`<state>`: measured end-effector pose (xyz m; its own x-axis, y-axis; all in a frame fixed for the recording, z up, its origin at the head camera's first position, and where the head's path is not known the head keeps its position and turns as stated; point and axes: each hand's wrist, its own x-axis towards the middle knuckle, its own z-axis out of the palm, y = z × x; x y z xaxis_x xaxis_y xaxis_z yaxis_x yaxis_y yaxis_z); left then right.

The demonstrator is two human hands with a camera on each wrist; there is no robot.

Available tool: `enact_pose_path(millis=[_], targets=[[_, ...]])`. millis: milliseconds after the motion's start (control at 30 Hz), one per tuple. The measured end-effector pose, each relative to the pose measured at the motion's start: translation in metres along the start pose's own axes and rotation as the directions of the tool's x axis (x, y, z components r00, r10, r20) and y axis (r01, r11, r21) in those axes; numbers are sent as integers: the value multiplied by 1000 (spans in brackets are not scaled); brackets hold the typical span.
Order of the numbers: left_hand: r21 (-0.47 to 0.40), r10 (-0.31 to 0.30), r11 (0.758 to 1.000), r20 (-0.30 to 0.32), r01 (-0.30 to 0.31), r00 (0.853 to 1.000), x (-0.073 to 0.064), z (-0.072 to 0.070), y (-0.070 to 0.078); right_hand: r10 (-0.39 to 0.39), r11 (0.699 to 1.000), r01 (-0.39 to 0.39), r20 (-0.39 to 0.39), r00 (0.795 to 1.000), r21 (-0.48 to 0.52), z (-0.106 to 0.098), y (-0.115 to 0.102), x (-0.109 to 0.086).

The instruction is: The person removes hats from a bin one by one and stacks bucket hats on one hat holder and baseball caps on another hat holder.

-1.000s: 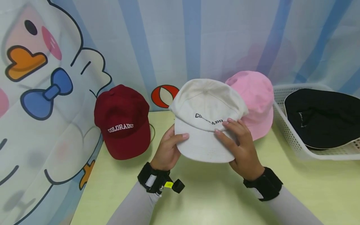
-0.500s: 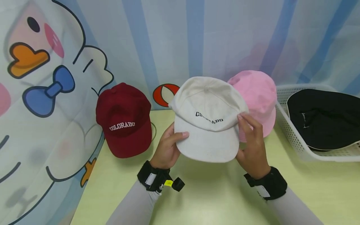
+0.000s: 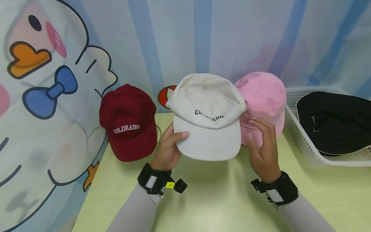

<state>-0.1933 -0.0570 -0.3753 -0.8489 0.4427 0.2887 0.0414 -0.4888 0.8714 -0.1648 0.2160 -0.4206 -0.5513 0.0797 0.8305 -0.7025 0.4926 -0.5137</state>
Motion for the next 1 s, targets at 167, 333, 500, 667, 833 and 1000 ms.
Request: enact_pose_path(millis=[167,333,500,667,833,1000], targets=[[-2,12,1000,-25,-12,1000,2,-1,0,216,930,-243,125,968,276,4,-11,-6],[4,10,1000,-54,-9,999,3,-4,0,380,766,-483,308,872,423,7,-18,-9],[-6,4,1000,-77,-4,997,4,-5,0,384,686,-563,427,819,461,8,-21,-11],[-14,15,1000,-77,-16,997,5,-7,0,333,654,-585,511,792,480,10,-24,-13],[-16,23,1000,-78,-24,997,5,-8,2,304,612,-601,549,779,514,13,-28,-12],[-25,26,999,-92,-28,995,4,-7,3,303,574,-614,555,775,543,15,-30,-9]])
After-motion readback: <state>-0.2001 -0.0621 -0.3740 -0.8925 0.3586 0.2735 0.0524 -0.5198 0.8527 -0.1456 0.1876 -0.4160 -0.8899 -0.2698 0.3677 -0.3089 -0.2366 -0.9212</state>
